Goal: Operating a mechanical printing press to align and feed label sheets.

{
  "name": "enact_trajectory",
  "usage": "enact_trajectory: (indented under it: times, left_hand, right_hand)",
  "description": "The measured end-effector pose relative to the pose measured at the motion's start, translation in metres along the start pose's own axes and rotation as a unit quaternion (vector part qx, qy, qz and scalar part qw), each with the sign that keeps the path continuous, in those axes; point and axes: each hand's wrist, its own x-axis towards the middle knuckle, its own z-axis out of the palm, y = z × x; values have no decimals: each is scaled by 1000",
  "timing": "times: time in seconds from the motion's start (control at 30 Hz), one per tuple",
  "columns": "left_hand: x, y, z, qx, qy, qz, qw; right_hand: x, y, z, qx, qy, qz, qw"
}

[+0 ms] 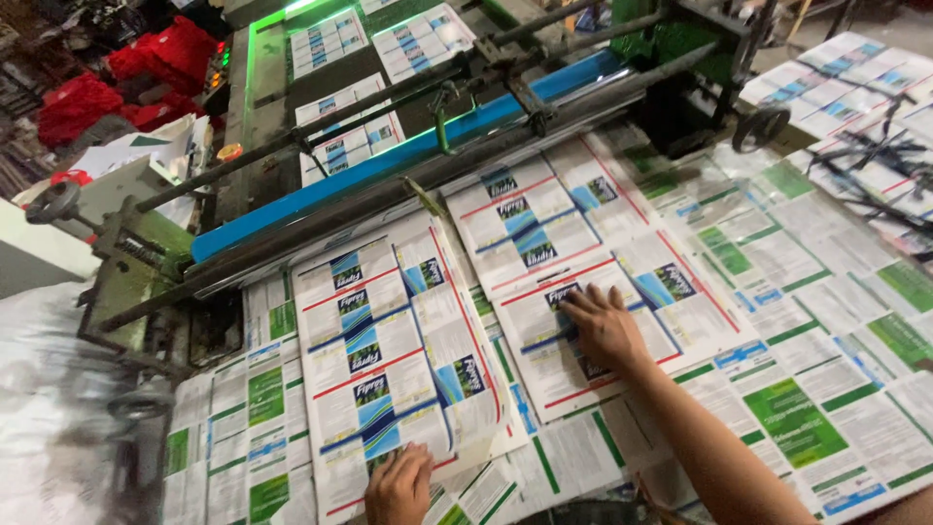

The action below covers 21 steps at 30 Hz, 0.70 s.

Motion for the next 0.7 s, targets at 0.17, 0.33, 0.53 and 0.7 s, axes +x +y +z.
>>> enact_trajectory:
  times: [0.17,0.33,0.53,0.7]
  left_hand:
    - [24,63,-88,78,57,-55,994]
    - [3,88,-98,105,252,19,962]
    - [-24,48,-6,68,212,6,975]
    - [-7,36,3,60,212,19,975]
  right_hand:
    - [-1,38,48,-32,67,-67,995]
    - [-10,6,16,18,89,-71,993]
    - [-13,-1,3,6,129,-58,990]
    - [-12,-3,-6,-4,130,-63,989]
